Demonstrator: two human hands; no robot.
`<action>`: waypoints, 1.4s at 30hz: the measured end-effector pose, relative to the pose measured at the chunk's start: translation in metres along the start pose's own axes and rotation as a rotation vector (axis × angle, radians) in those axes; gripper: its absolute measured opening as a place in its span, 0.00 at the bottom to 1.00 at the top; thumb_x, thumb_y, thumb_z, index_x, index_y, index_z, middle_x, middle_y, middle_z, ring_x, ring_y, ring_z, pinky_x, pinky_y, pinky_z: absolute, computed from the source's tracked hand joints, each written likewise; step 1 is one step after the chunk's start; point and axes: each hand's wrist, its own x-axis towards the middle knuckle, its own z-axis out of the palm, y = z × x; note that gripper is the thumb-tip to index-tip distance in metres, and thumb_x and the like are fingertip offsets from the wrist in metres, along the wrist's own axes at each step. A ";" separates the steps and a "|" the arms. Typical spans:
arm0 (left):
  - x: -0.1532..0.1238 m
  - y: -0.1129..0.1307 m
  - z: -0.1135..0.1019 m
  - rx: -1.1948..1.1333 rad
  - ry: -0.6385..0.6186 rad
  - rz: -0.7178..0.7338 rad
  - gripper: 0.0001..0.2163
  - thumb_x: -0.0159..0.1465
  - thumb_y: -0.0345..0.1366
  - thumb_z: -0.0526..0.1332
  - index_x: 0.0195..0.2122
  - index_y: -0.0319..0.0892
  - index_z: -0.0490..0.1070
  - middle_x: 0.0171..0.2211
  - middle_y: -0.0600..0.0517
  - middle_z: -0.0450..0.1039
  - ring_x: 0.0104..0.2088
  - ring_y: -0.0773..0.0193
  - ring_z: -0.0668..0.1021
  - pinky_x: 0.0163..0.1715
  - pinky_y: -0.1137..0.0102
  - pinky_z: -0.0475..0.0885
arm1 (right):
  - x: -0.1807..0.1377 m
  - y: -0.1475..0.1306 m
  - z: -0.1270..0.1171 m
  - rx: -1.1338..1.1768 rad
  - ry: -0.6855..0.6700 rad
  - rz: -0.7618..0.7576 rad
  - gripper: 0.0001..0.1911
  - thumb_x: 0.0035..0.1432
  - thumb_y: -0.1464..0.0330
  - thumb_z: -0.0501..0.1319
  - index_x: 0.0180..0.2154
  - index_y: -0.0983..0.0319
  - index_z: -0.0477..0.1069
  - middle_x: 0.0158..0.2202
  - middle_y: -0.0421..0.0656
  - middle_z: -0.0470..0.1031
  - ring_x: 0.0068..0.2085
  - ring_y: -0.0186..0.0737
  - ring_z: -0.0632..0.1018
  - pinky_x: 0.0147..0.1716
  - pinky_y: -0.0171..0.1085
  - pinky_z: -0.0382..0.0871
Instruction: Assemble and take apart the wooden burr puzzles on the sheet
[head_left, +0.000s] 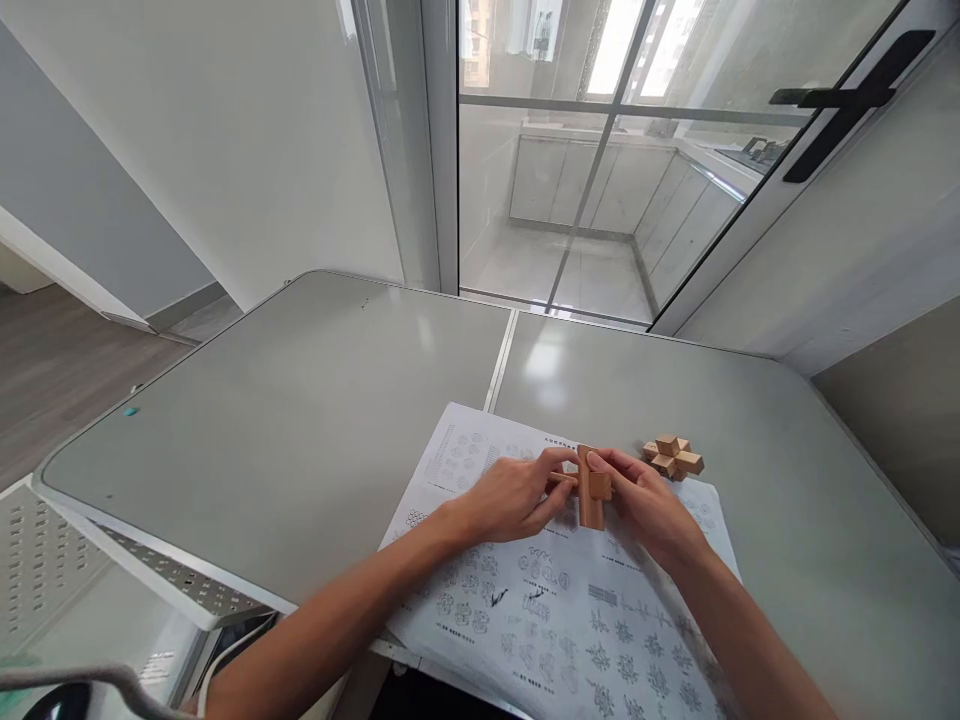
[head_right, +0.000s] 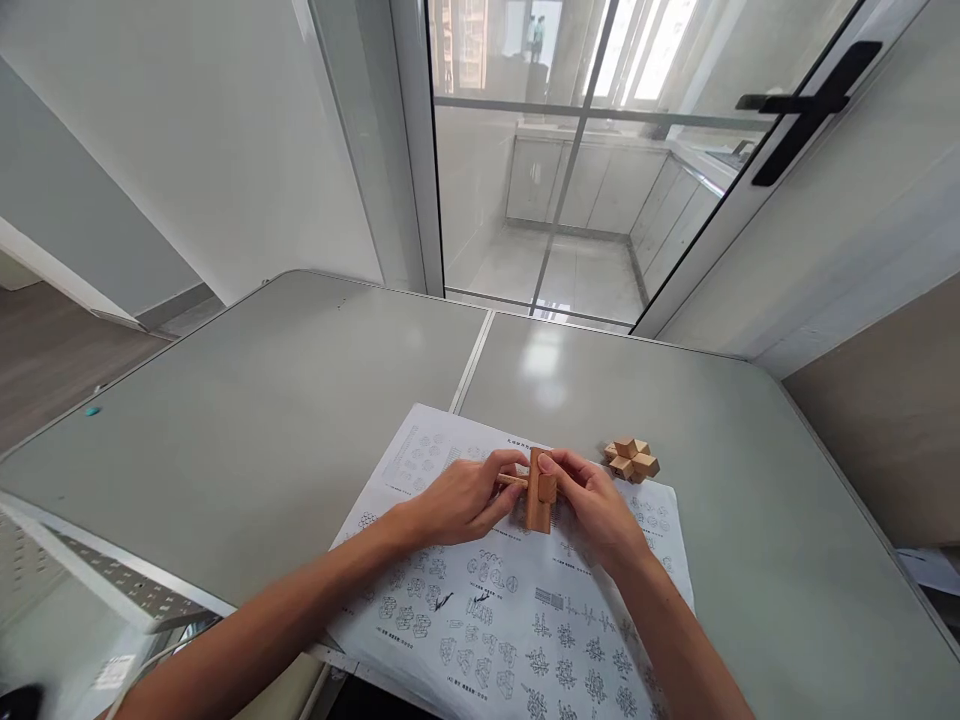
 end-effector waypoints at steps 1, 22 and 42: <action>0.000 0.000 -0.001 -0.005 -0.001 0.001 0.14 0.78 0.39 0.47 0.62 0.46 0.53 0.37 0.53 0.82 0.35 0.60 0.84 0.34 0.69 0.73 | 0.000 0.000 0.000 -0.005 0.000 0.000 0.26 0.56 0.43 0.70 0.38 0.60 0.81 0.36 0.45 0.81 0.38 0.46 0.80 0.35 0.38 0.74; -0.001 0.000 -0.002 -0.080 -0.062 -0.013 0.25 0.74 0.51 0.57 0.66 0.47 0.54 0.45 0.48 0.84 0.42 0.54 0.86 0.40 0.65 0.76 | -0.004 -0.006 0.001 0.086 -0.127 0.081 0.22 0.59 0.46 0.71 0.36 0.59 0.77 0.36 0.44 0.79 0.39 0.46 0.79 0.39 0.39 0.71; 0.003 0.010 0.002 -0.342 0.041 -0.166 0.28 0.63 0.50 0.68 0.60 0.49 0.61 0.26 0.61 0.70 0.25 0.67 0.74 0.28 0.72 0.67 | -0.002 -0.002 0.005 0.121 -0.102 0.062 0.21 0.56 0.47 0.73 0.33 0.59 0.77 0.34 0.43 0.79 0.38 0.46 0.79 0.38 0.39 0.70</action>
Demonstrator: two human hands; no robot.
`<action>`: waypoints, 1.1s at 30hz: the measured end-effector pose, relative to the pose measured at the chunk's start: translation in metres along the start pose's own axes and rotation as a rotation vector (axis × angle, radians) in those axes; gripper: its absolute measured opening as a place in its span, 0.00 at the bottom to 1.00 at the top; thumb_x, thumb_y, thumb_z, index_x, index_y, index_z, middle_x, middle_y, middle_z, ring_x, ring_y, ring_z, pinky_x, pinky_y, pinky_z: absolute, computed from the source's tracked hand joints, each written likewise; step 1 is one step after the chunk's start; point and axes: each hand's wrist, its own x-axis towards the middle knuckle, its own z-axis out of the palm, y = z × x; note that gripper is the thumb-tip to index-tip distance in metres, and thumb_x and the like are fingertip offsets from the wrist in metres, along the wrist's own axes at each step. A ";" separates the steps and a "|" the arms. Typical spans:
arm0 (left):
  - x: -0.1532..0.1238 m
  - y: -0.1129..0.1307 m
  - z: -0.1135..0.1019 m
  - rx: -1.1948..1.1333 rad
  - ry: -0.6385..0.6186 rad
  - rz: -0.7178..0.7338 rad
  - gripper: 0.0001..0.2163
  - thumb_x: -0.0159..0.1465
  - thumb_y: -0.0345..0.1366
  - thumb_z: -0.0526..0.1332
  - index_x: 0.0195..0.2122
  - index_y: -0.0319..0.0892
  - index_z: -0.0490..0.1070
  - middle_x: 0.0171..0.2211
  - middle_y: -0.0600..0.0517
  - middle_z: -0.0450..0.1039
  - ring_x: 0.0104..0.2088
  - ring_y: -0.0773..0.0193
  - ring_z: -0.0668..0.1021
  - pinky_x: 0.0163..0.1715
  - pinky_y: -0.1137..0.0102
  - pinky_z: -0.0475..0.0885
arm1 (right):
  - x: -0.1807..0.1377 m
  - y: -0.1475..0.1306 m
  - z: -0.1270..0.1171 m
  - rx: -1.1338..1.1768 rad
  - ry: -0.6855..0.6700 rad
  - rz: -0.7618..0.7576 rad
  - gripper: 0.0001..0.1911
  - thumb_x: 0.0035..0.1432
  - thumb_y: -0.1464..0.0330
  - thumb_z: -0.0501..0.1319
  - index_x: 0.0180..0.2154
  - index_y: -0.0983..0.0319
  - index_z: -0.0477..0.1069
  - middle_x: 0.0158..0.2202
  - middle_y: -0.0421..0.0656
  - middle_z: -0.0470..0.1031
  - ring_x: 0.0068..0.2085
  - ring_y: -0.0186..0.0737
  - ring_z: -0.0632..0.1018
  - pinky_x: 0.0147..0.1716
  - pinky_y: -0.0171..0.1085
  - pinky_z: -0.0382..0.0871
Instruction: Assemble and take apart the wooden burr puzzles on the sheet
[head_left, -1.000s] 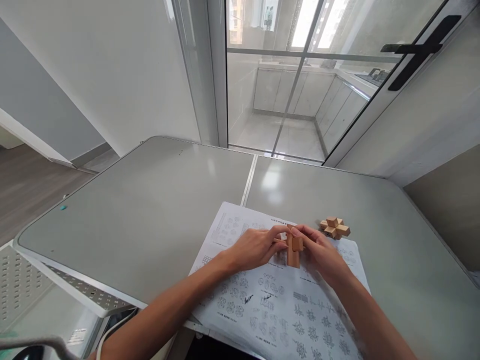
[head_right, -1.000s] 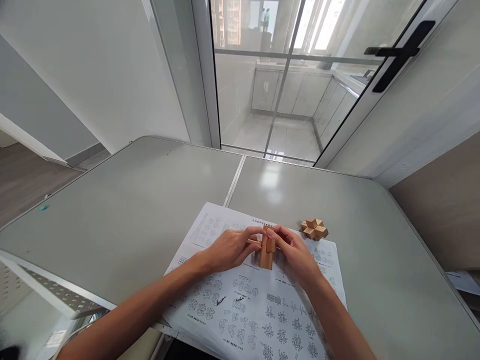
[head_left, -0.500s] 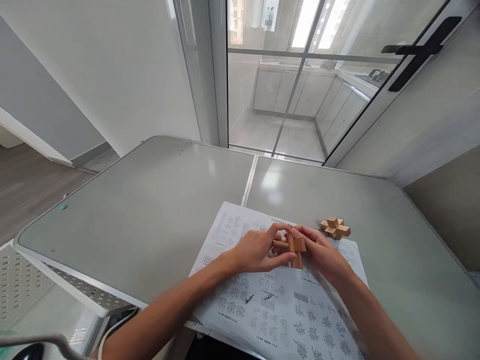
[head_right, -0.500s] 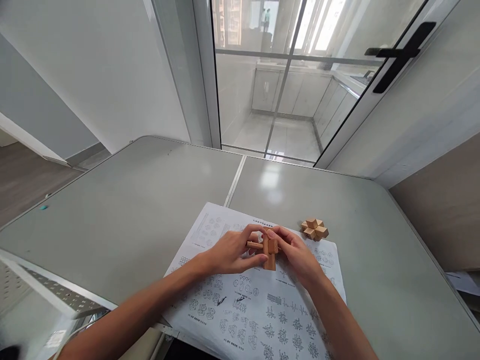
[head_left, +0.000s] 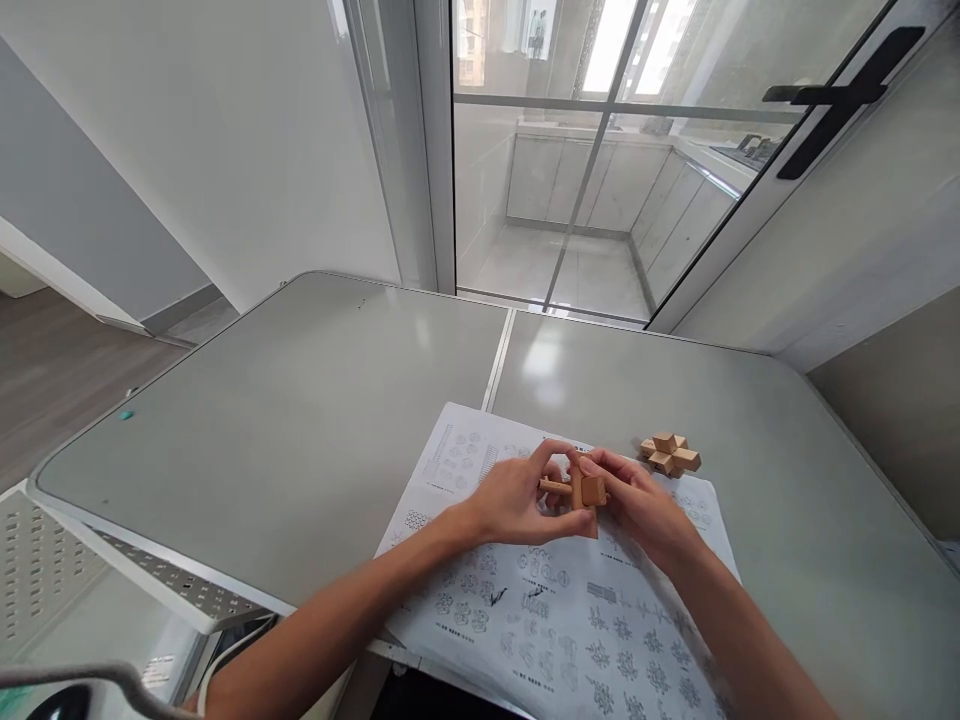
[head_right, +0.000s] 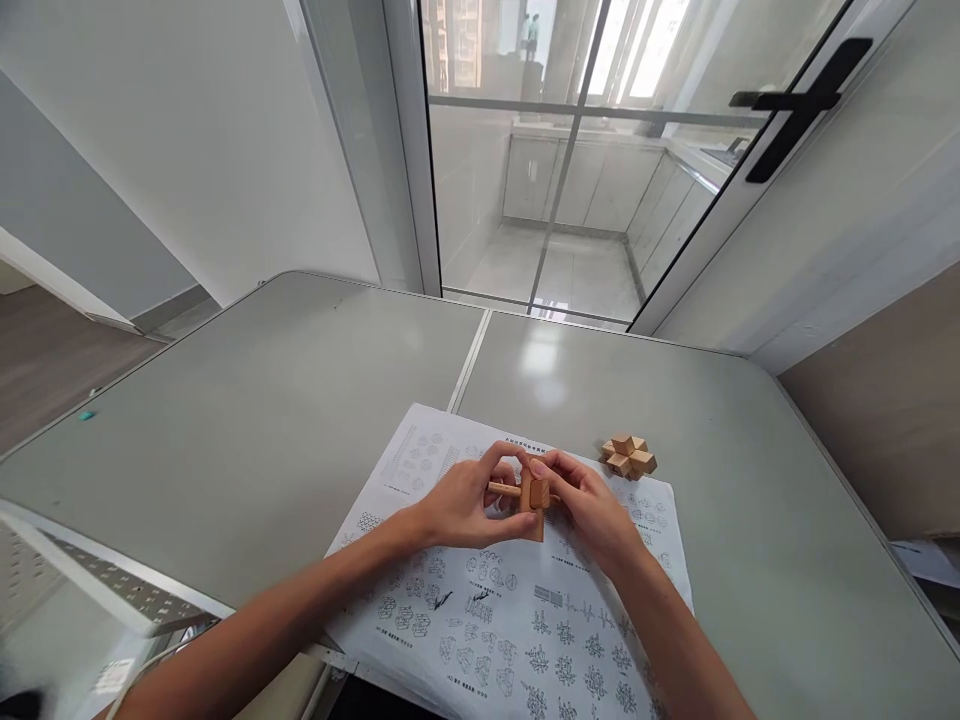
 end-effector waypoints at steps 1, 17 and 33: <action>0.000 0.000 0.000 -0.008 -0.001 -0.001 0.27 0.63 0.49 0.68 0.59 0.49 0.61 0.26 0.61 0.69 0.25 0.67 0.74 0.27 0.72 0.67 | 0.000 0.000 0.001 -0.001 -0.003 -0.005 0.22 0.56 0.47 0.73 0.34 0.59 0.77 0.35 0.44 0.80 0.38 0.46 0.79 0.38 0.39 0.70; 0.002 -0.003 -0.006 -0.034 -0.036 0.013 0.23 0.65 0.42 0.66 0.59 0.48 0.64 0.30 0.59 0.73 0.26 0.69 0.71 0.29 0.73 0.66 | 0.005 0.009 -0.006 -0.064 0.053 0.002 0.23 0.57 0.46 0.72 0.32 0.59 0.74 0.30 0.40 0.74 0.32 0.38 0.70 0.32 0.36 0.64; 0.000 -0.007 -0.008 -0.195 -0.056 0.061 0.27 0.62 0.43 0.70 0.59 0.48 0.63 0.31 0.58 0.71 0.24 0.71 0.69 0.26 0.74 0.66 | -0.002 0.007 0.006 -0.048 0.087 -0.136 0.21 0.59 0.48 0.71 0.32 0.58 0.74 0.32 0.42 0.74 0.35 0.43 0.73 0.36 0.39 0.68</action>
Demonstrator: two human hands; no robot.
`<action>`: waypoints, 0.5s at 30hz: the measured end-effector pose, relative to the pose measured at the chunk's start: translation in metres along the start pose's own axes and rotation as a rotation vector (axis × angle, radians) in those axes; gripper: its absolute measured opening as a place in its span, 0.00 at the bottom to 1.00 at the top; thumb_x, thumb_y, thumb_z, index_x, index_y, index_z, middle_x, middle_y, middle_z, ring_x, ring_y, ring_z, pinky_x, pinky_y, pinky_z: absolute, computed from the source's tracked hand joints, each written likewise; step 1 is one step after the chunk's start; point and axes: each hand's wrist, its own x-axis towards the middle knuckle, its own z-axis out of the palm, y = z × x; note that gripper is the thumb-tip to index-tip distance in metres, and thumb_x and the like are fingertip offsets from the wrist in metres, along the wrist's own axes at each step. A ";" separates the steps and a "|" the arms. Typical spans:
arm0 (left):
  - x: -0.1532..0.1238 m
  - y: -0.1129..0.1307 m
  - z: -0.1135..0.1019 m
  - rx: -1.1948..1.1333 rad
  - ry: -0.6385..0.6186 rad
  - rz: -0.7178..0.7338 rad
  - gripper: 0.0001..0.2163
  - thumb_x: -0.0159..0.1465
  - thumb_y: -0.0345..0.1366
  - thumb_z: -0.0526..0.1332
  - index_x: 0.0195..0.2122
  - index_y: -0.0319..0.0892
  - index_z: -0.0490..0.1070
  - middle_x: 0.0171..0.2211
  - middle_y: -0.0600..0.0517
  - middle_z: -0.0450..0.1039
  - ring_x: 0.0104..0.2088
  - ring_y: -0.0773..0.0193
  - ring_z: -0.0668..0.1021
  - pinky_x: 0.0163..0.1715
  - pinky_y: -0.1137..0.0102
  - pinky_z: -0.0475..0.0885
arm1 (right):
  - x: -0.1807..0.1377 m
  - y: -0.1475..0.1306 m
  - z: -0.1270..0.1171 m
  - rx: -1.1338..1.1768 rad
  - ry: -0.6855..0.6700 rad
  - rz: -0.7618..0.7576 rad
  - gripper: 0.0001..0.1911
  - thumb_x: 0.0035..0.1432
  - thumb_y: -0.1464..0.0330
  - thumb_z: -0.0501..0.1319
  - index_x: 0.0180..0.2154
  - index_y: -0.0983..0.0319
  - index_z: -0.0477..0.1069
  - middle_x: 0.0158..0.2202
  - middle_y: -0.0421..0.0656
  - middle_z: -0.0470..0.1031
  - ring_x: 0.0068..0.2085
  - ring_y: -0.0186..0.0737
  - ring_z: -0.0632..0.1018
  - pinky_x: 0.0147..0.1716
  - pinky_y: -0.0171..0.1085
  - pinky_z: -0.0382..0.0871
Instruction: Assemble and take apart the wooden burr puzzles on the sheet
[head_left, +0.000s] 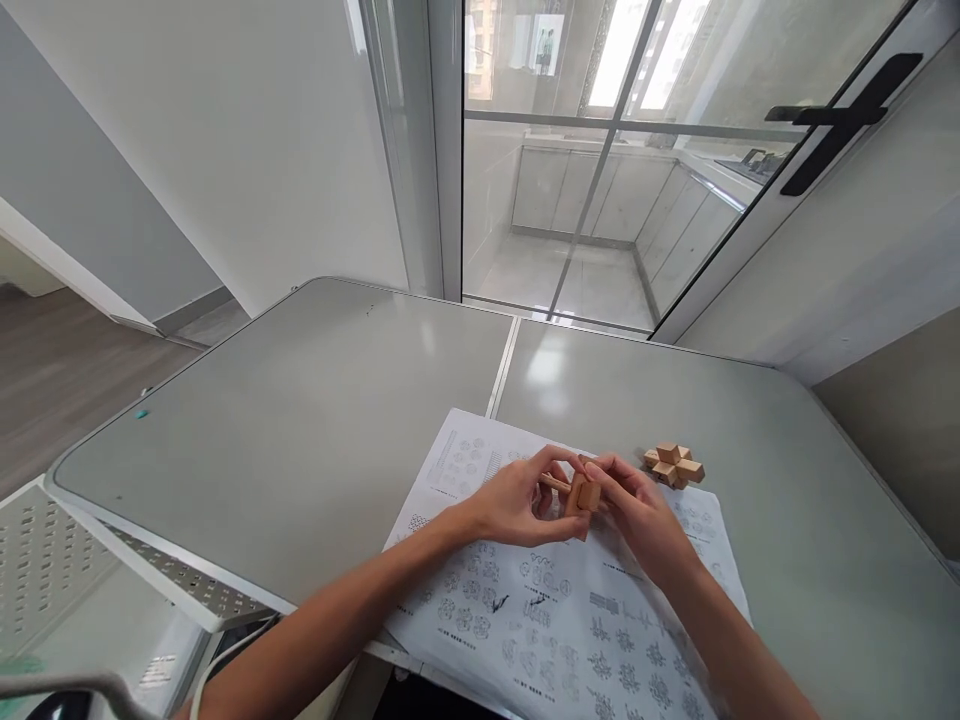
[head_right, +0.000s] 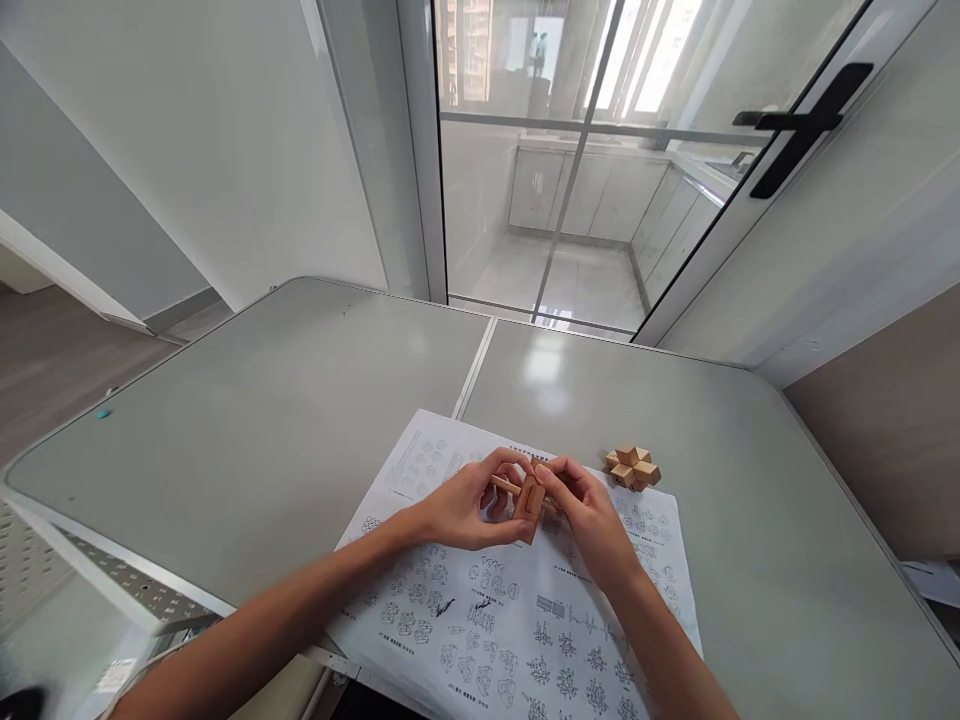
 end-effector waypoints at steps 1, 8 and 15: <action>0.000 -0.001 0.001 -0.018 0.007 0.011 0.29 0.61 0.43 0.71 0.60 0.48 0.62 0.31 0.58 0.71 0.24 0.72 0.68 0.25 0.74 0.66 | -0.001 -0.001 0.001 -0.004 0.010 -0.024 0.20 0.59 0.48 0.71 0.33 0.58 0.75 0.33 0.42 0.75 0.36 0.44 0.74 0.37 0.40 0.69; 0.000 0.000 0.005 0.153 0.090 0.094 0.25 0.62 0.43 0.70 0.58 0.48 0.66 0.41 0.50 0.77 0.43 0.57 0.78 0.47 0.61 0.74 | -0.003 0.002 0.006 -0.025 0.050 -0.086 0.19 0.62 0.49 0.69 0.33 0.58 0.75 0.31 0.41 0.74 0.34 0.42 0.73 0.35 0.38 0.69; 0.002 -0.003 -0.001 0.353 0.130 0.038 0.20 0.62 0.47 0.71 0.50 0.47 0.71 0.48 0.47 0.76 0.52 0.52 0.73 0.56 0.55 0.69 | 0.006 0.005 0.004 -0.144 0.024 -0.066 0.25 0.59 0.44 0.69 0.33 0.60 0.75 0.33 0.42 0.75 0.37 0.42 0.73 0.39 0.38 0.67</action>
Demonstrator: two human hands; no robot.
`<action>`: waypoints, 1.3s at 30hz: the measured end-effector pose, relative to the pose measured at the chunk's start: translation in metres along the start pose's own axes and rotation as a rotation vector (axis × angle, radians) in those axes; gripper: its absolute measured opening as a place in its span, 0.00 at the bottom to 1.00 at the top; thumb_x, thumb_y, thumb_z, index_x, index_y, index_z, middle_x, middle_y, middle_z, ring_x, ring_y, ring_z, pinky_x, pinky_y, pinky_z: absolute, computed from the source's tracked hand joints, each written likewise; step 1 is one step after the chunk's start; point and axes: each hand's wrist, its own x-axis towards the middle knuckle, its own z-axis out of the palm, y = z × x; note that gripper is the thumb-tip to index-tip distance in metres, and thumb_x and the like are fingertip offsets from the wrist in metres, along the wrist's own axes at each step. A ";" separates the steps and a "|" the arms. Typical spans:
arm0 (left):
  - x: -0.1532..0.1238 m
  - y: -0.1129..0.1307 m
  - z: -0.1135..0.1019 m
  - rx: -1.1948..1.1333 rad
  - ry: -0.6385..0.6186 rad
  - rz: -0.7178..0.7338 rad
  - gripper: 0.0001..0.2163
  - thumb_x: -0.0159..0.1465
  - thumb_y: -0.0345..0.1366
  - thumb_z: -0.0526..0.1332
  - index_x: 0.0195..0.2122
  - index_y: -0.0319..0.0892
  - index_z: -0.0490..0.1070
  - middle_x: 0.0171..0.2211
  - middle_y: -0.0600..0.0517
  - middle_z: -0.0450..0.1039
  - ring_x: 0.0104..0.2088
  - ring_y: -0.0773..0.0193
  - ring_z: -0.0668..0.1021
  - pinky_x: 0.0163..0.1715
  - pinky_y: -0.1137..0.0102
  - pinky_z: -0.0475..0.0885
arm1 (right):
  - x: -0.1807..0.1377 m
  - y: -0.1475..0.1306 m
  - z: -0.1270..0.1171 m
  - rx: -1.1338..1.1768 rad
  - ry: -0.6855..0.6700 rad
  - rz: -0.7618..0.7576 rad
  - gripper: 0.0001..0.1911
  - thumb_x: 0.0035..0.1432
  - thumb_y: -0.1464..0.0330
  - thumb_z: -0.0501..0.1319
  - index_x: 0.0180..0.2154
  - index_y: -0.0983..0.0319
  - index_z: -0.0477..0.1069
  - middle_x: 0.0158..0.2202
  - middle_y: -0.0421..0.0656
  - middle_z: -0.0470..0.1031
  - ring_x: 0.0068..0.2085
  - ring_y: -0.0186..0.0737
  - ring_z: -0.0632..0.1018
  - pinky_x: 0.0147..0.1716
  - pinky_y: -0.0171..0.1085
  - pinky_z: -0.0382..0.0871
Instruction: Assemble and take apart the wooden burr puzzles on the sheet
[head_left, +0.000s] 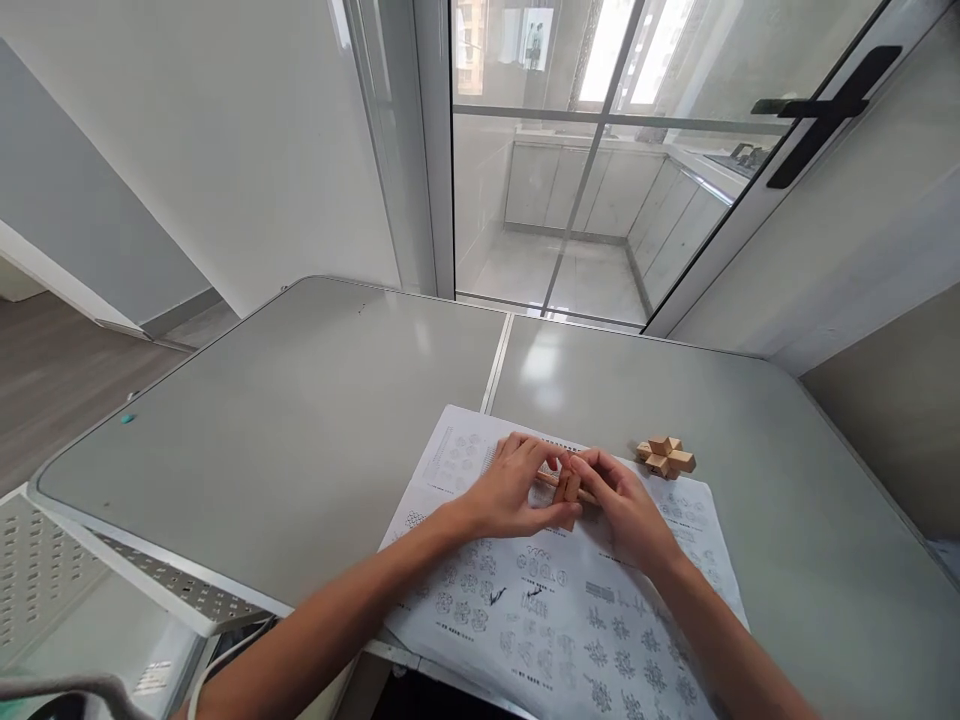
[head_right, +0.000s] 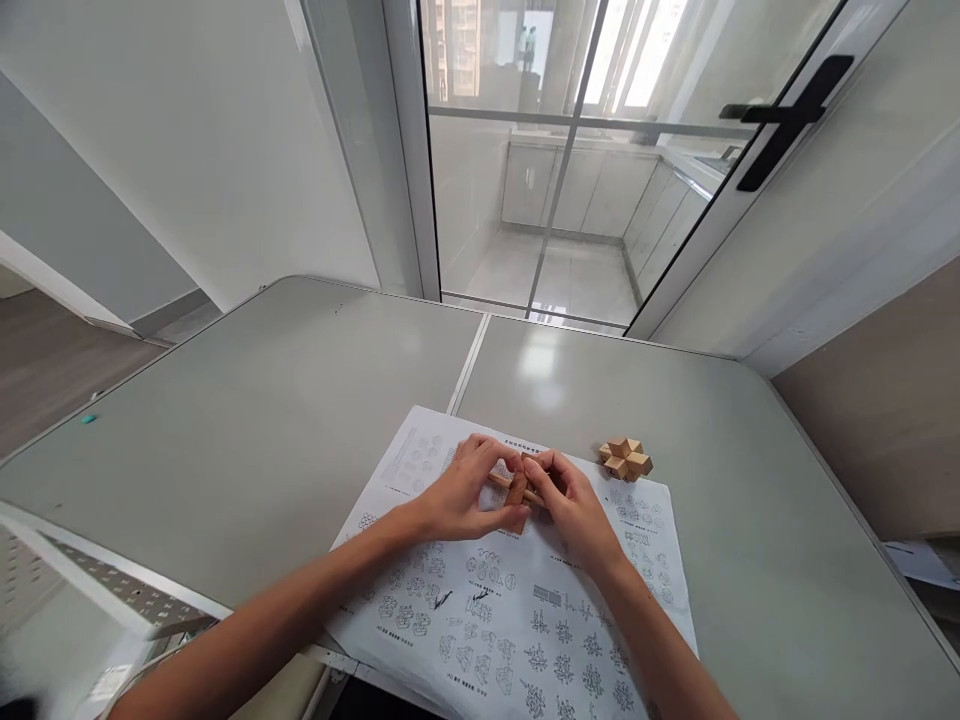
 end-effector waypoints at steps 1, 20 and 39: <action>0.000 0.000 -0.001 -0.029 -0.010 0.018 0.19 0.63 0.46 0.71 0.51 0.47 0.71 0.48 0.47 0.76 0.52 0.53 0.74 0.57 0.55 0.69 | 0.000 -0.001 -0.001 0.013 -0.011 0.019 0.25 0.58 0.44 0.69 0.32 0.60 0.75 0.33 0.43 0.75 0.37 0.43 0.73 0.38 0.38 0.67; 0.000 -0.005 0.005 -0.001 0.157 -0.010 0.31 0.59 0.49 0.73 0.59 0.44 0.66 0.53 0.42 0.74 0.54 0.47 0.77 0.56 0.52 0.73 | 0.001 0.002 -0.001 0.174 0.048 0.146 0.23 0.53 0.45 0.73 0.32 0.58 0.78 0.35 0.45 0.79 0.40 0.49 0.77 0.41 0.43 0.71; 0.001 -0.009 -0.004 0.077 0.009 0.089 0.29 0.68 0.44 0.66 0.67 0.43 0.62 0.58 0.40 0.76 0.56 0.48 0.79 0.58 0.53 0.75 | 0.002 0.004 -0.013 -0.039 0.057 0.073 0.28 0.54 0.43 0.72 0.44 0.59 0.76 0.30 0.40 0.75 0.28 0.37 0.69 0.29 0.38 0.63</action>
